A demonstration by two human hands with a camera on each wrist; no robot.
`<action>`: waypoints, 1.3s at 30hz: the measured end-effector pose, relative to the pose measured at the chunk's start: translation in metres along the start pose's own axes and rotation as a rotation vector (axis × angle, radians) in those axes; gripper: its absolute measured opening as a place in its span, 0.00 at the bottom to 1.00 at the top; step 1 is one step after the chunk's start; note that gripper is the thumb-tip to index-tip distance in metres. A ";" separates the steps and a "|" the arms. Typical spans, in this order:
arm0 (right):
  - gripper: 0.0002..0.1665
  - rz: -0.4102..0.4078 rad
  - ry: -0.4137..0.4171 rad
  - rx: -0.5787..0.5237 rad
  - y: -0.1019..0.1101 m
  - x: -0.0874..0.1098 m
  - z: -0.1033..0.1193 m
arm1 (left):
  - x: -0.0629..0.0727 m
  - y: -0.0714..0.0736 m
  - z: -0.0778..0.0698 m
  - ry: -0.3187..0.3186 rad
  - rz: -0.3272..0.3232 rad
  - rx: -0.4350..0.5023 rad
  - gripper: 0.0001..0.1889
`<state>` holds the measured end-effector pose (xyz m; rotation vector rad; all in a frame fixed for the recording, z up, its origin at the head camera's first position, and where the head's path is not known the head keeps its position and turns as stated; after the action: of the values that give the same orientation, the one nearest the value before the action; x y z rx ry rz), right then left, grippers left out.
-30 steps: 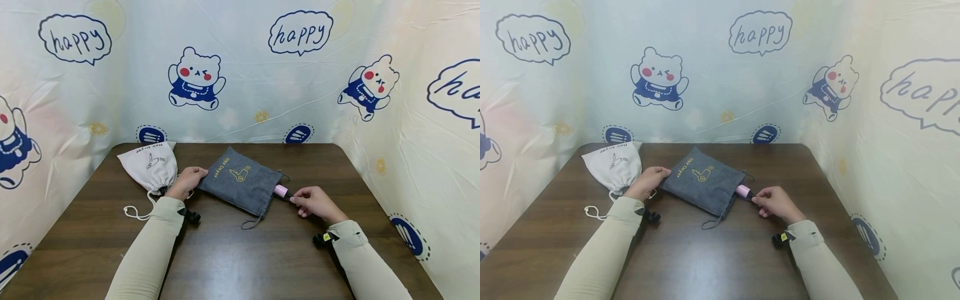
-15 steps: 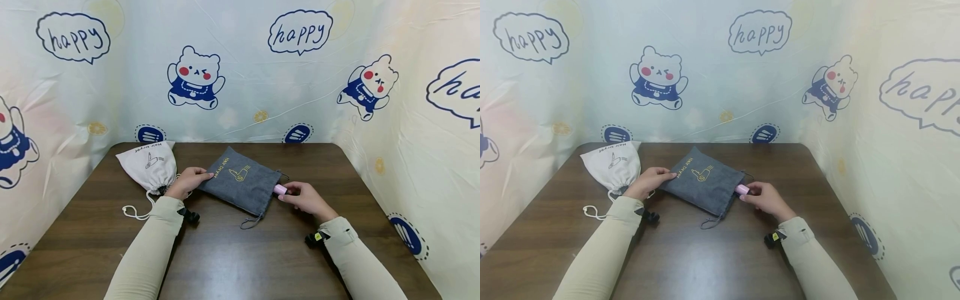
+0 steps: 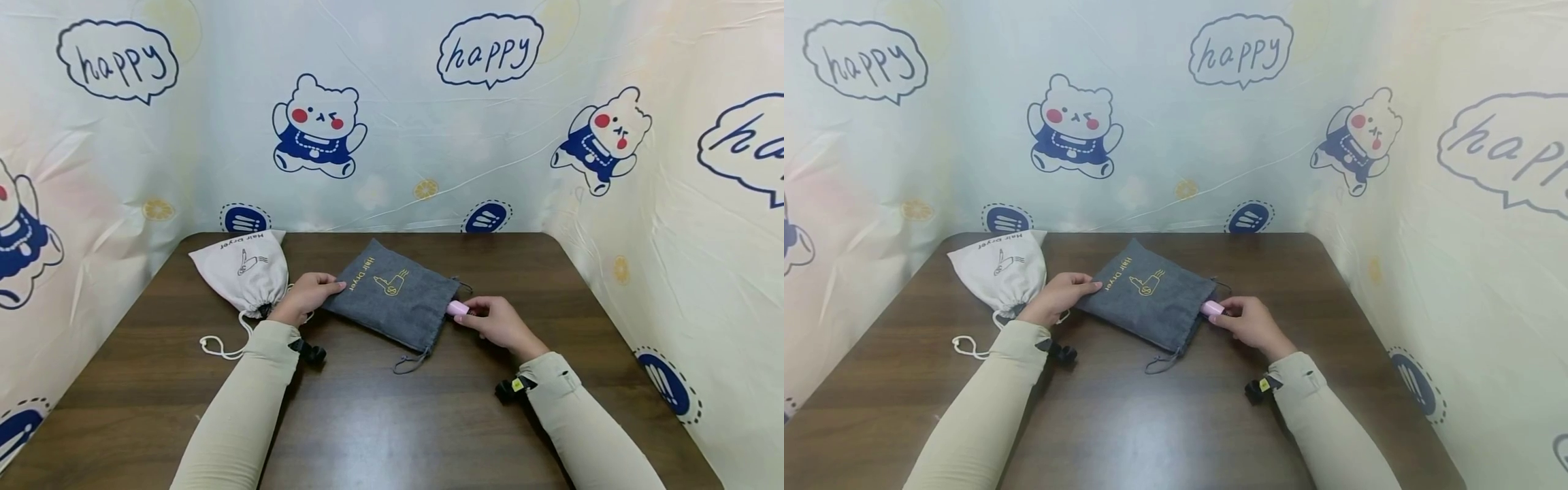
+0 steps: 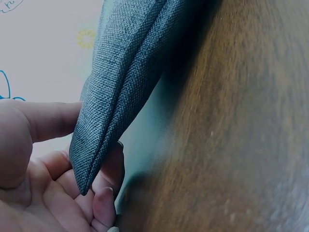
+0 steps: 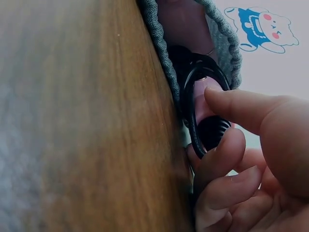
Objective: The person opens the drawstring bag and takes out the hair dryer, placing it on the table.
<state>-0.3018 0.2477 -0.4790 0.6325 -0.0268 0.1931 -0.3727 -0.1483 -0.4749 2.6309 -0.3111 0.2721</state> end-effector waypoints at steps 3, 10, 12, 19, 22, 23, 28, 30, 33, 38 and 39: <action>0.24 -0.003 0.001 -0.006 0.000 0.001 -0.001 | 0.000 0.000 0.000 -0.009 0.001 -0.007 0.19; 0.22 -0.006 0.008 -0.019 0.000 0.003 -0.001 | 0.000 0.000 0.001 -0.014 0.008 -0.007 0.18; 0.22 -0.010 0.021 -0.005 0.001 0.004 -0.001 | 0.000 0.001 0.000 -0.013 0.010 -0.004 0.18; 0.21 -0.026 0.069 0.057 0.002 0.005 0.000 | 0.000 0.002 0.001 -0.011 0.010 -0.010 0.18; 0.22 -0.029 0.075 0.064 0.003 0.005 0.000 | 0.000 0.002 0.001 -0.012 0.008 -0.007 0.18; 0.22 -0.029 0.076 0.066 0.004 0.005 0.000 | 0.000 0.002 0.000 -0.011 0.007 -0.006 0.18; 0.22 -0.028 0.064 0.070 0.006 0.006 -0.002 | 0.002 0.003 0.000 -0.011 0.007 -0.001 0.17; 0.23 -0.028 0.055 0.074 0.007 0.006 -0.003 | 0.002 0.003 -0.001 -0.009 0.010 0.003 0.17; 0.23 -0.025 0.045 0.081 0.009 0.008 -0.003 | 0.002 0.003 -0.001 -0.007 0.010 0.012 0.17; 0.24 -0.022 0.038 0.099 0.011 0.009 -0.004 | 0.002 0.003 0.000 -0.003 0.009 0.021 0.17; 0.24 -0.021 0.037 0.100 0.012 0.009 -0.005 | 0.002 0.003 0.000 -0.004 0.011 0.021 0.17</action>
<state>-0.2952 0.2612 -0.4751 0.7283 0.0253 0.1864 -0.3712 -0.1511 -0.4734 2.6518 -0.3257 0.2753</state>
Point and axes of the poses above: each hand's wrist, its own x-axis away from the middle knuckle, its own y-axis out of the back of the hand, z = x × y, the point moved 5 cm from there along -x, towards the middle knuckle, and after that the axes turned 1 degree about z, right-handed, at the moved point
